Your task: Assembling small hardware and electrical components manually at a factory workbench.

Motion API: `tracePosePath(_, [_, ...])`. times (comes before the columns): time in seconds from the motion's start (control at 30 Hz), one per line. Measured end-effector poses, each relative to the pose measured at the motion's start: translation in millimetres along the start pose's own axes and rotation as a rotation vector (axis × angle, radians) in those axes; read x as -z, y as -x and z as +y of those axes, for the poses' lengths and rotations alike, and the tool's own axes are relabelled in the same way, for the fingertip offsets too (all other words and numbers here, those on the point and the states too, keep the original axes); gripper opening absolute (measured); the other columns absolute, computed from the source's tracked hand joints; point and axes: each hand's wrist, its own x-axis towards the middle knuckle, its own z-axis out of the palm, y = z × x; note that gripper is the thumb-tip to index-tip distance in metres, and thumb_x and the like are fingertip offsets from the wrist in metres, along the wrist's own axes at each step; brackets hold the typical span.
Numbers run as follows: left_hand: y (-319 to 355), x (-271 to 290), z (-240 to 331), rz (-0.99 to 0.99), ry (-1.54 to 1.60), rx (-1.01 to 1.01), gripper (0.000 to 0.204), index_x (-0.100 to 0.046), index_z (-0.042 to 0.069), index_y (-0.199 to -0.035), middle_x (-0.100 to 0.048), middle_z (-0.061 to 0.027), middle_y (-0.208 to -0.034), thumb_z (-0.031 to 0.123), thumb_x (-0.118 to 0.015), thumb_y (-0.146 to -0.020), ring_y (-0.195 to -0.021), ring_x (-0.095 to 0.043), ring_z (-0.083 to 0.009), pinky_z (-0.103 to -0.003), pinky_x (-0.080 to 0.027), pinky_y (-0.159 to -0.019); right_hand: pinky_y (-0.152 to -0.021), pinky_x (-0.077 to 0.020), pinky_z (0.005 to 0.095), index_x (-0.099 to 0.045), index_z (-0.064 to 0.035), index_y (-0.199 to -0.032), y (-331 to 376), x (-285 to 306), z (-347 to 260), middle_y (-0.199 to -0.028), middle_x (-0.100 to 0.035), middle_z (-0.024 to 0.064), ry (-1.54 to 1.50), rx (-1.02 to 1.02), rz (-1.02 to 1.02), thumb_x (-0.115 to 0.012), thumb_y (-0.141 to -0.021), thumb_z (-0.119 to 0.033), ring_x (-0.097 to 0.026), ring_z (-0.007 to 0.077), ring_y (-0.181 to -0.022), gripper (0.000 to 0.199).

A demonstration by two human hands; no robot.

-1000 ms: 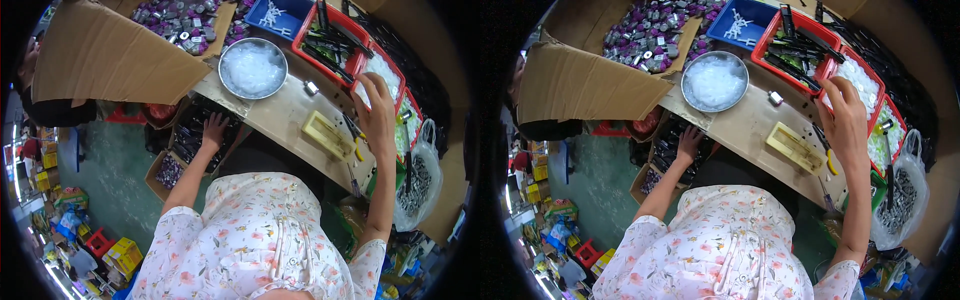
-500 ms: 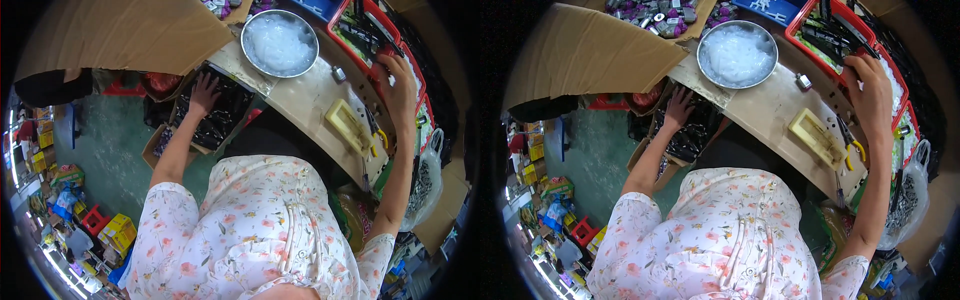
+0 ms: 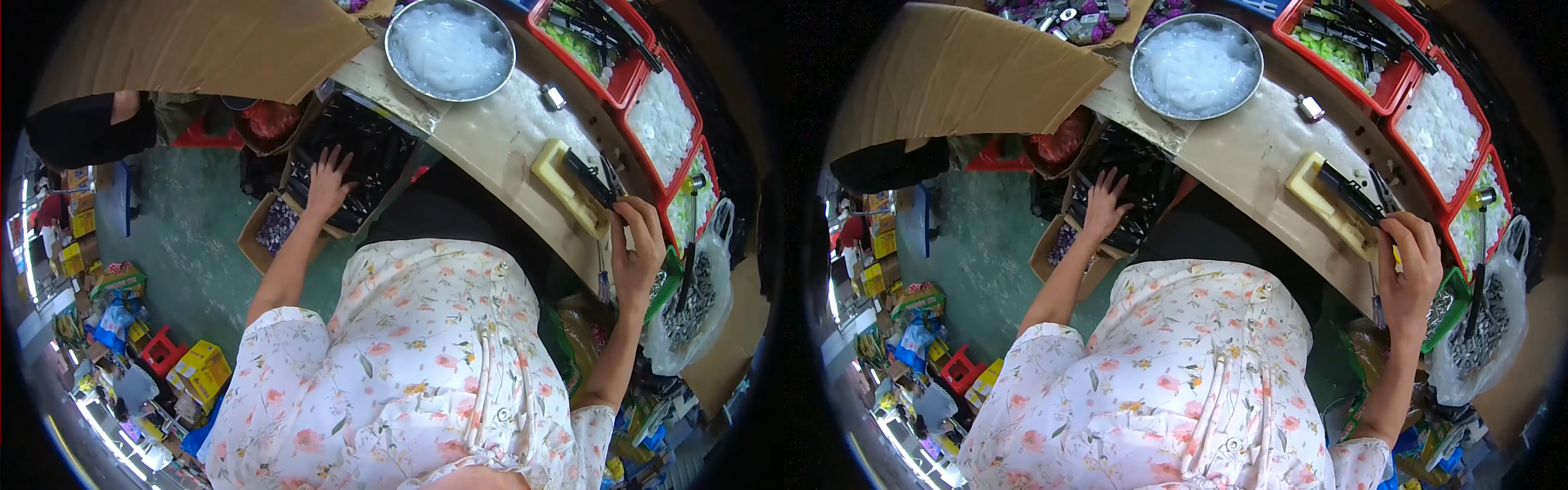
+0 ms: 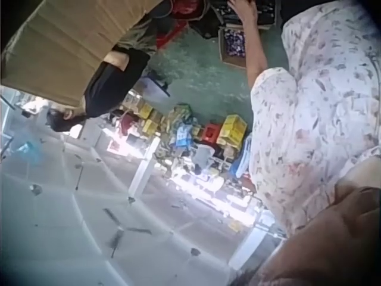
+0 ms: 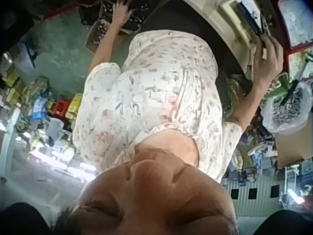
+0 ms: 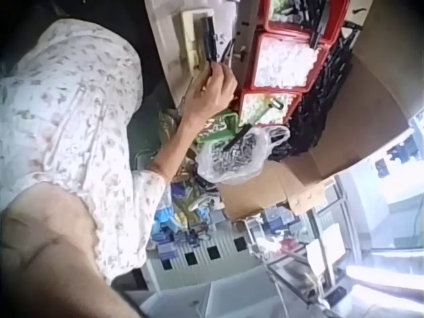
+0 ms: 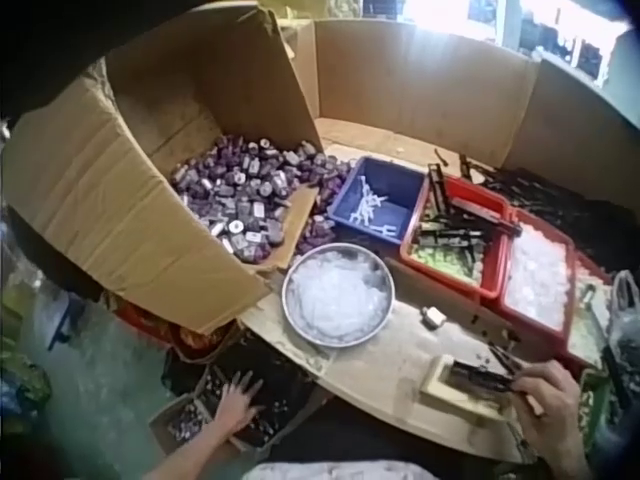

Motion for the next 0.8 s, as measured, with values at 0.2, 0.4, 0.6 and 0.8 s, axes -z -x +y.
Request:
tracePosePath(0.2, [7, -14, -34, 0.155, 0.150, 0.030, 0.060, -0.057, 0.011, -0.132, -0.054, -0.0181, -0.131, -0.011, -0.058, -0.077, -0.118, -0.053, -0.0384, -0.041, -0.045, -0.098, -0.079, -0.0536, 0.0297, -0.065, 0.0041, -0.099, 3, -4, 6, -0.102, -0.066, 0.0121, 0.013, -0.002, -0.015, -0.066, -0.083, 0.010, -0.066, 0.0214, -0.088, 0.017])
tracePosePath(0.4, [69, -21, -6, 0.249, 0.569, 0.474, 0.042, -0.062, 0.006, -0.125, -0.061, -0.0168, -0.108, 0.003, -0.062, -0.084, -0.097, -0.061, -0.0357, -0.042, -0.048, -0.085, -0.078, -0.0535, 0.0284, -0.065, 0.0043, -0.098, 0, -4, 5, -0.101, -0.065, 0.0107, -0.006, -0.020, 0.004, -0.066, -0.085, 0.008, -0.065, 0.0192, -0.088, 0.013])
tracePosePath(0.6, [31, -26, 19, 0.411, 0.359, 0.560, 0.050, -0.065, 0.000, -0.117, -0.063, -0.0151, -0.088, 0.032, -0.076, -0.080, -0.077, -0.062, -0.0305, -0.038, -0.050, -0.071, -0.078, -0.0515, 0.0264, -0.064, 0.0044, -0.097, -5, -3, -2, -0.101, -0.065, 0.0097, -0.004, -0.029, -0.021, -0.065, -0.086, 0.009, -0.064, 0.0182, -0.088, 0.012])
tracePosePath(0.8, [-6, -44, 3, 0.330, 0.248, 0.711, 0.051, -0.067, -0.004, -0.089, -0.065, -0.0149, -0.065, 0.045, -0.074, -0.079, -0.065, -0.067, -0.0327, -0.042, -0.052, -0.063, -0.078, -0.0515, 0.0269, -0.064, 0.0041, -0.096, -4, -6, -1, -0.100, -0.065, 0.0103, 0.003, -0.009, -0.004, -0.065, -0.085, 0.009, -0.064, 0.0187, -0.088, 0.012])
